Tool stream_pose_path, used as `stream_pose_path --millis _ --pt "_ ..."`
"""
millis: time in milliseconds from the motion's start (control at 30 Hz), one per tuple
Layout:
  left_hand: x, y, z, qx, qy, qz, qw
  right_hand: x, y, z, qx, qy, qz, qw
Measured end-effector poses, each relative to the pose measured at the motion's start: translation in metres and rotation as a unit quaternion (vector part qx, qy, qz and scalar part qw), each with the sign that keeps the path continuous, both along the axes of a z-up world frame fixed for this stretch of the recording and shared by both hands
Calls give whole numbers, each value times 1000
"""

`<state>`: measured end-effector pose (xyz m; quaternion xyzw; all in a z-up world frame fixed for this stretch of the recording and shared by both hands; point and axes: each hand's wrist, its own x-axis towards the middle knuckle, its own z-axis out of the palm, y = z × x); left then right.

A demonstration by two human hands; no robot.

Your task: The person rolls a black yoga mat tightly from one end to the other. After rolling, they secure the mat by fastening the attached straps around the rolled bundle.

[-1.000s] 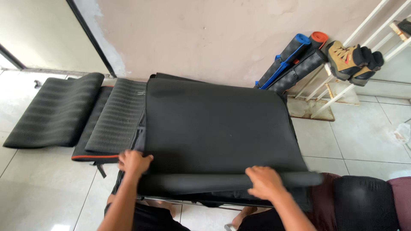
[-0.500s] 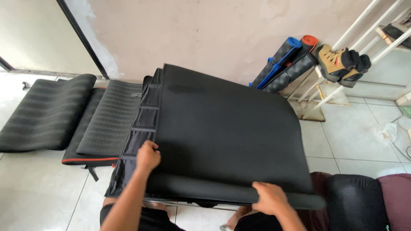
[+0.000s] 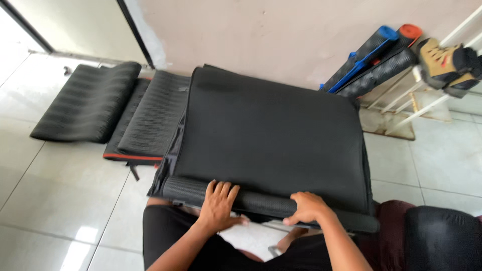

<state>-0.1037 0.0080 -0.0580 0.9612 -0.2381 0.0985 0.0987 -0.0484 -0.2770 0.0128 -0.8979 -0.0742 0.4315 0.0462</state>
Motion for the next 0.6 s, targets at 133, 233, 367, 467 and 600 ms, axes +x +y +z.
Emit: stream_pose_path --millis 133,233,367,467,600 --pt "13 0 5 81 96 35 991 -10 0 -2 30 -25 1 999" --pt "21 2 0 65 85 23 994 -27 5 16 8 -50 -21 998" --pt "32 3 2 55 118 19 991 -50 -17 -45 73 -294 14 953" --pt "41 4 -8 67 139 16 988 -63 -28 -94 42 -478 101 872" --pt "53 4 -15 73 158 22 985 -50 -38 -106 84 -524 137 837"
